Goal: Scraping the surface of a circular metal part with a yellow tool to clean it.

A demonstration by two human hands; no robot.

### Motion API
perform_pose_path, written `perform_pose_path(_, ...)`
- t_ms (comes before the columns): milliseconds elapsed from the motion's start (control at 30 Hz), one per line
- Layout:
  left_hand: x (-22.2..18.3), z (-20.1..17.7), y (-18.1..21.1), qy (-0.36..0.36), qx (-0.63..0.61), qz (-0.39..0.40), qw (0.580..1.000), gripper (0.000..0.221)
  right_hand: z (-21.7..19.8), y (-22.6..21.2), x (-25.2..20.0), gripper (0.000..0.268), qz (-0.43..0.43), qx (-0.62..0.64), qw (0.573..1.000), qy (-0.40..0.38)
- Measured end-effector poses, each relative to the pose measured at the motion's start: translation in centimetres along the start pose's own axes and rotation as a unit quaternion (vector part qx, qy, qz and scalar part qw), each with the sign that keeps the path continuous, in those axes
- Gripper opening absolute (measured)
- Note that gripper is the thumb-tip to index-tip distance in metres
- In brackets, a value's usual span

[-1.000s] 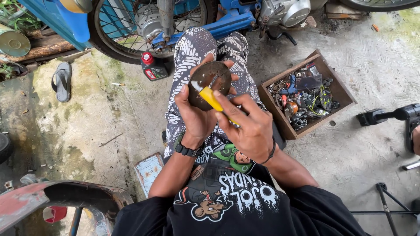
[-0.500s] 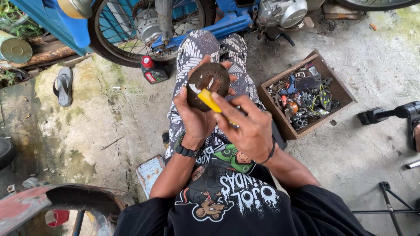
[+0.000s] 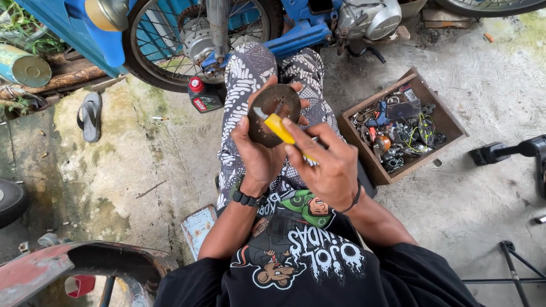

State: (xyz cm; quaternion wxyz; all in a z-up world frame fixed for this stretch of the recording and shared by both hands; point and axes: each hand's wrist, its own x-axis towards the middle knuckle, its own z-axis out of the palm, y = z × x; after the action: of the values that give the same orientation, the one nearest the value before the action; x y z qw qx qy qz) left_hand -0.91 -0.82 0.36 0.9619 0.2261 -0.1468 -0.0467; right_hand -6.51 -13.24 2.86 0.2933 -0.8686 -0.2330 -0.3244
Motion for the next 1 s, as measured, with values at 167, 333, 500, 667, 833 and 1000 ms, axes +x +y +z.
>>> perform_pose_path(167, 0.2, 0.4, 0.1, 0.009, -0.010, 0.000, 1.000, 0.072, -0.3, -1.2, 0.4, 0.035, -0.003, -0.018, 1.000, -0.006)
perform_pose_path(333, 0.2, 0.5, 0.3, -0.014, -0.004, 0.009, 1.000, 0.074, 0.5, 0.5, -0.1, 0.037, 0.011, -0.028, 1.000, 0.007)
perform_pose_path(500, 0.0, 0.2, 0.2, 0.004, -0.023, -0.014, 1.000, 0.076, 0.6, 1.2, -0.6, 0.039, -0.004, -0.020, 1.000, 0.000)
perform_pose_path(667, 0.3, 0.5, 0.7, 0.002, 0.000, -0.004, 1.000, 0.079, 0.4, 0.9, -0.3, 0.038, -0.016, -0.021, 1.000, -0.015)
perform_pose_path(833, 0.5, 0.4, 0.7, -0.020, 0.006, 0.010, 1.000, 0.074, -0.2, 0.1, 0.9, 0.036, -0.009, -0.023, 1.000, 0.002)
perform_pose_path(1000, 0.2, 0.1, 0.8, -0.029, 0.013, 0.005, 0.999, 0.075, 0.1, 0.5, 0.4, 0.036, 0.007, -0.010, 1.000, 0.005)
